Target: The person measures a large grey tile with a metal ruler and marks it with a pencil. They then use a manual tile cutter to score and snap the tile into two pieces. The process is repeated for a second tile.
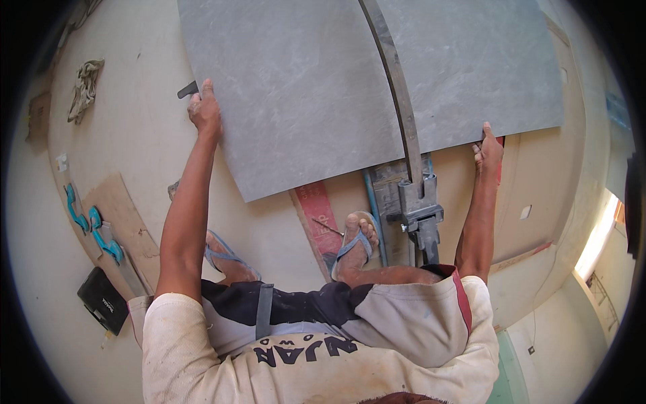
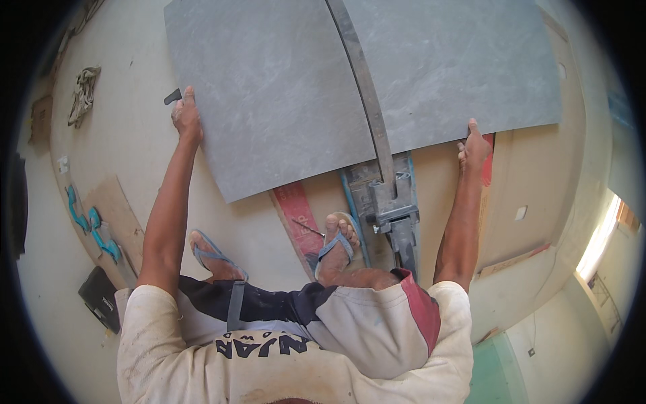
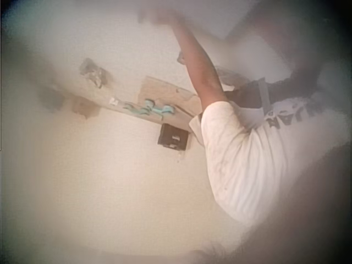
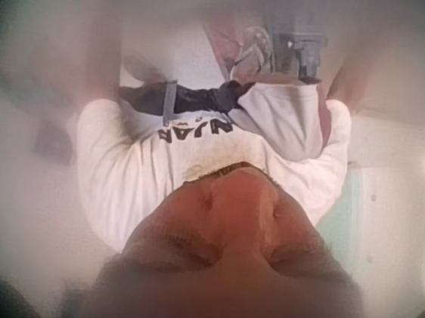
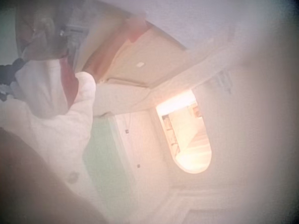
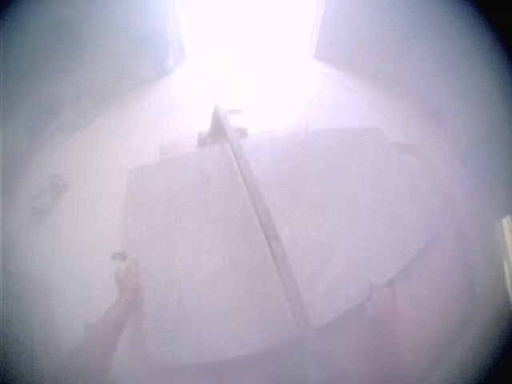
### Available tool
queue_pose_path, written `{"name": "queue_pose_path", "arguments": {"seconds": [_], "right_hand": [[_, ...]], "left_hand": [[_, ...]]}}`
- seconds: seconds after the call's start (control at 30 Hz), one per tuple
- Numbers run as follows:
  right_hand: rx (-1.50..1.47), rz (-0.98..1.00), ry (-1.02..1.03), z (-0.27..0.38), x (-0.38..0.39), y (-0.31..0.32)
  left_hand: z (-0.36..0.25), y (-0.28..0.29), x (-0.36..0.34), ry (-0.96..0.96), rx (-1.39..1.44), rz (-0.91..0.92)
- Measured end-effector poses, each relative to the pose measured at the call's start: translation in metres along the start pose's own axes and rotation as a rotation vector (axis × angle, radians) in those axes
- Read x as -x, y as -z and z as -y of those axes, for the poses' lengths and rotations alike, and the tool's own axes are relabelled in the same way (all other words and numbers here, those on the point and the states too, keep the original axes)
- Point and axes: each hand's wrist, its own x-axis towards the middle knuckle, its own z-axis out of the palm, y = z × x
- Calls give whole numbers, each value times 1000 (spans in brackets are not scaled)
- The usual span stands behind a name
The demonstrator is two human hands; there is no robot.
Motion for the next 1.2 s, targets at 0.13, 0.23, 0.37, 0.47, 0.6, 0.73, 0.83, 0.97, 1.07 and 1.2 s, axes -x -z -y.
{"name": "queue_pose_path", "arguments": {"seconds": [0.13, 0.23, 0.37, 0.47, 0.6, 0.73, 0.83, 0.97, 1.07, 1.2], "right_hand": [[56, -11, 11, -2, -14, 5], [110, -39, 4, 1, -16, 1], [162, -51, -61, 14, 8, -5], [173, -47, 34, 2, -3, 1], [195, -70, 24, 5, 5, -3], [132, -69, 94, -12, -23, 11], [229, -61, 58, -4, -4, 2], [272, 5, -47, 18, 21, -1], [197, -3, 12, 10, 13, -2], [102, -17, 123, -5, -2, 3]], "left_hand": [[-1, -3, 4, -2, 65, 7], [6, -2, 1, -23, 67, 7], [-13, -2, 17, 43, -41, -35], [-13, -3, 15, -18, -7, -38], [-11, -1, 11, 2, -29, -56], [-11, -7, 7, -24, -19, -43], [-2, -3, 2, -34, -77, -70], [-4, -3, 1, 9, -189, -70], [7, -4, -6, -71, -268, -141], [4, -8, -5, -87, -304, -174]]}}
